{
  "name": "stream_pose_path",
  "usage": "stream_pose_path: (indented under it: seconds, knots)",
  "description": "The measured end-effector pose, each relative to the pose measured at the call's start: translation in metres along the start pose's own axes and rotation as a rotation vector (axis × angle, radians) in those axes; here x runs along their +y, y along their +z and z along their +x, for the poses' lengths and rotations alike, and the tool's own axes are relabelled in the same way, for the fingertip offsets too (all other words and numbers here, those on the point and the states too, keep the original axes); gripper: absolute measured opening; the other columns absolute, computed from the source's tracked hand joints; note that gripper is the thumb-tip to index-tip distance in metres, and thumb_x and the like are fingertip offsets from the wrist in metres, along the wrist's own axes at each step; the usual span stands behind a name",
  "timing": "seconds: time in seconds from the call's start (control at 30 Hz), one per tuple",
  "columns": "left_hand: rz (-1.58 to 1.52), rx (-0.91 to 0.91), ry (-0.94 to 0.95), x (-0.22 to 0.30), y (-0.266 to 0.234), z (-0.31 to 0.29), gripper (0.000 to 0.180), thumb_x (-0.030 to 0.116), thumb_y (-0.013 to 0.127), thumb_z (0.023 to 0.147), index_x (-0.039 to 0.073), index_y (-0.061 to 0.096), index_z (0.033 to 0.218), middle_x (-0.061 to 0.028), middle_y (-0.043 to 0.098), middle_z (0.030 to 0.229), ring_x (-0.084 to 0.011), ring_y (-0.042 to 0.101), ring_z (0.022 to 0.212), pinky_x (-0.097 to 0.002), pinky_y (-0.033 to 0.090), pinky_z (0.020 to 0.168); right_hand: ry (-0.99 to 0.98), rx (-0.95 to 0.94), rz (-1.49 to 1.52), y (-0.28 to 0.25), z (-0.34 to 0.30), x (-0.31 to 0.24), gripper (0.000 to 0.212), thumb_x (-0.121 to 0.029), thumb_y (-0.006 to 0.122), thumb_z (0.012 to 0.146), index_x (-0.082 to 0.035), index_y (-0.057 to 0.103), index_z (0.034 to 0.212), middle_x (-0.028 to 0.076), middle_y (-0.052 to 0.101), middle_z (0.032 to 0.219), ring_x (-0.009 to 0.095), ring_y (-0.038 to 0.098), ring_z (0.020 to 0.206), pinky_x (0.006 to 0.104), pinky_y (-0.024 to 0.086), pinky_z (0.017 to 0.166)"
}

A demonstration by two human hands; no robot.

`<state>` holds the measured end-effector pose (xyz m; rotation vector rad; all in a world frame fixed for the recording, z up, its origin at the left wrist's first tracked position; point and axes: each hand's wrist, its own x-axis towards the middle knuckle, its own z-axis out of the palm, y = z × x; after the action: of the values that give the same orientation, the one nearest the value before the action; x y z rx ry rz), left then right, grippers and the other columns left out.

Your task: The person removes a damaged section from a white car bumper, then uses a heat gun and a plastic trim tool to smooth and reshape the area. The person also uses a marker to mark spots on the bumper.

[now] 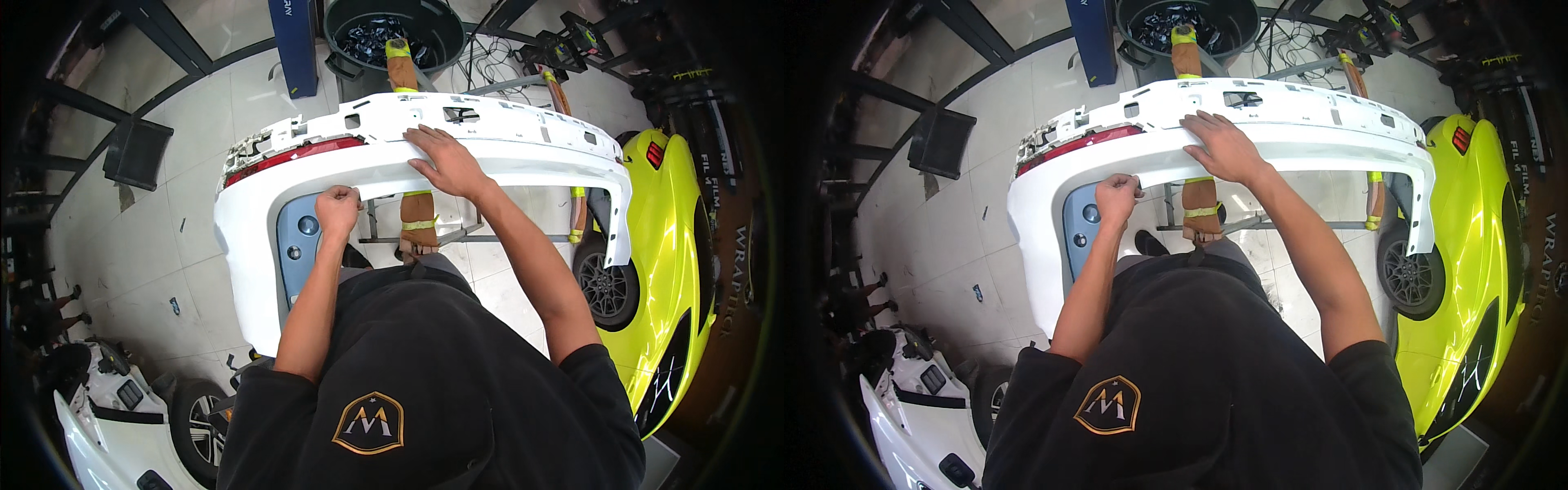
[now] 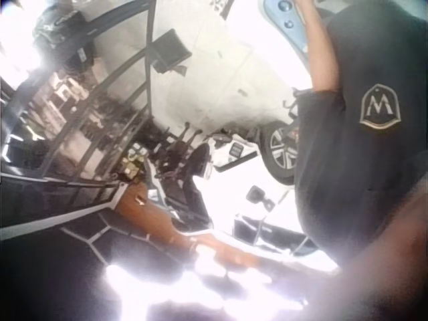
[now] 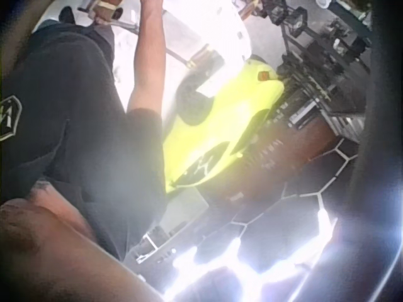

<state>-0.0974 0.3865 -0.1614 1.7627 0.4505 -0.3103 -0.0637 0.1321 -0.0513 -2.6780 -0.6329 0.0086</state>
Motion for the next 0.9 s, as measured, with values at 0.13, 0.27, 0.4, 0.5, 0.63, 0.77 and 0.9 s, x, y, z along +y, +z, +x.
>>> stream_pose_path:
  seconds: [0.13, 0.27, 0.4, 0.5, 0.63, 0.77, 0.9]
  knots:
    - [0.076, -0.030, 0.111, -0.003, -0.005, -0.003, 0.016, 0.009, 0.067, 0.089, -0.006, 0.070, 0.084, -0.0127, 0.071, 0.071, -0.0168, 0.073, 0.066, -0.0285, 0.054, 0.057, 0.071, 0.004, 0.042, -0.001, -0.003, -0.003, 0.056, -0.029, 0.061, 0.098, -0.004, 0.049, 0.147, 0.024, 0.055, 0.144, 0.040, 0.048, 0.138, 0.0468, 0.036, 0.118]
    - [-0.091, -0.128, 0.177, -0.015, -0.022, 0.002, 0.023, 0.015, 0.067, 0.086, -0.007, 0.071, 0.082, -0.0140, 0.070, 0.064, -0.0182, 0.071, 0.059, -0.0299, 0.054, 0.059, 0.065, 0.005, 0.068, -0.001, -0.001, -0.003, 0.059, -0.028, 0.061, 0.098, -0.005, 0.046, 0.150, 0.026, 0.054, 0.145, 0.041, 0.047, 0.139, 0.0462, 0.037, 0.118]
    - [0.111, -0.209, 0.009, 0.008, -0.033, -0.005, 0.036, 0.027, 0.068, 0.092, -0.007, 0.069, 0.080, -0.0158, 0.070, 0.066, -0.0201, 0.072, 0.061, -0.0303, 0.056, 0.056, 0.041, -0.042, 0.007, 0.003, -0.005, -0.003, 0.062, -0.034, 0.060, 0.099, -0.006, 0.044, 0.152, 0.024, 0.051, 0.149, 0.041, 0.044, 0.141, 0.0488, 0.033, 0.120]
    - [0.314, -0.272, -0.074, 0.022, -0.032, -0.006, 0.046, 0.037, 0.068, 0.094, -0.006, 0.069, 0.078, -0.0158, 0.070, 0.065, -0.0214, 0.073, 0.062, -0.0318, 0.057, 0.054, 0.010, -0.065, -0.153, 0.010, -0.003, -0.017, 0.070, -0.040, 0.062, 0.097, -0.009, 0.039, 0.155, 0.021, 0.046, 0.154, 0.043, 0.040, 0.144, 0.0548, 0.030, 0.121]
    - [0.470, -0.242, -0.012, 0.018, -0.024, 0.008, 0.049, 0.040, 0.068, 0.095, -0.006, 0.070, 0.077, -0.0137, 0.069, 0.062, -0.0210, 0.072, 0.060, -0.0329, 0.056, 0.055, -0.006, -0.074, -0.309, 0.031, 0.006, -0.035, 0.078, -0.047, 0.064, 0.095, -0.013, 0.034, 0.158, 0.020, 0.041, 0.158, 0.046, 0.037, 0.145, 0.0667, 0.029, 0.116]
    - [0.376, -0.212, 0.123, -0.001, -0.022, 0.008, 0.042, 0.035, 0.065, 0.095, -0.001, 0.074, 0.075, -0.0133, 0.070, 0.063, -0.0280, 0.071, 0.063, -0.0402, 0.054, 0.068, 0.060, 0.030, -0.378, 0.051, 0.012, -0.066, 0.087, -0.050, 0.071, 0.089, -0.010, 0.034, 0.157, 0.023, 0.042, 0.155, 0.047, 0.038, 0.143, 0.0733, 0.028, 0.112]
    - [0.214, -0.140, 0.247, -0.024, -0.025, -0.003, 0.038, 0.029, 0.066, 0.096, -0.002, 0.072, 0.076, -0.0145, 0.069, 0.064, -0.0278, 0.070, 0.061, -0.0405, 0.050, 0.061, 0.228, 0.096, -0.386, 0.060, 0.016, -0.079, 0.087, -0.045, 0.077, 0.085, -0.006, 0.040, 0.153, 0.026, 0.045, 0.149, 0.049, 0.039, 0.141, 0.0705, 0.025, 0.114]
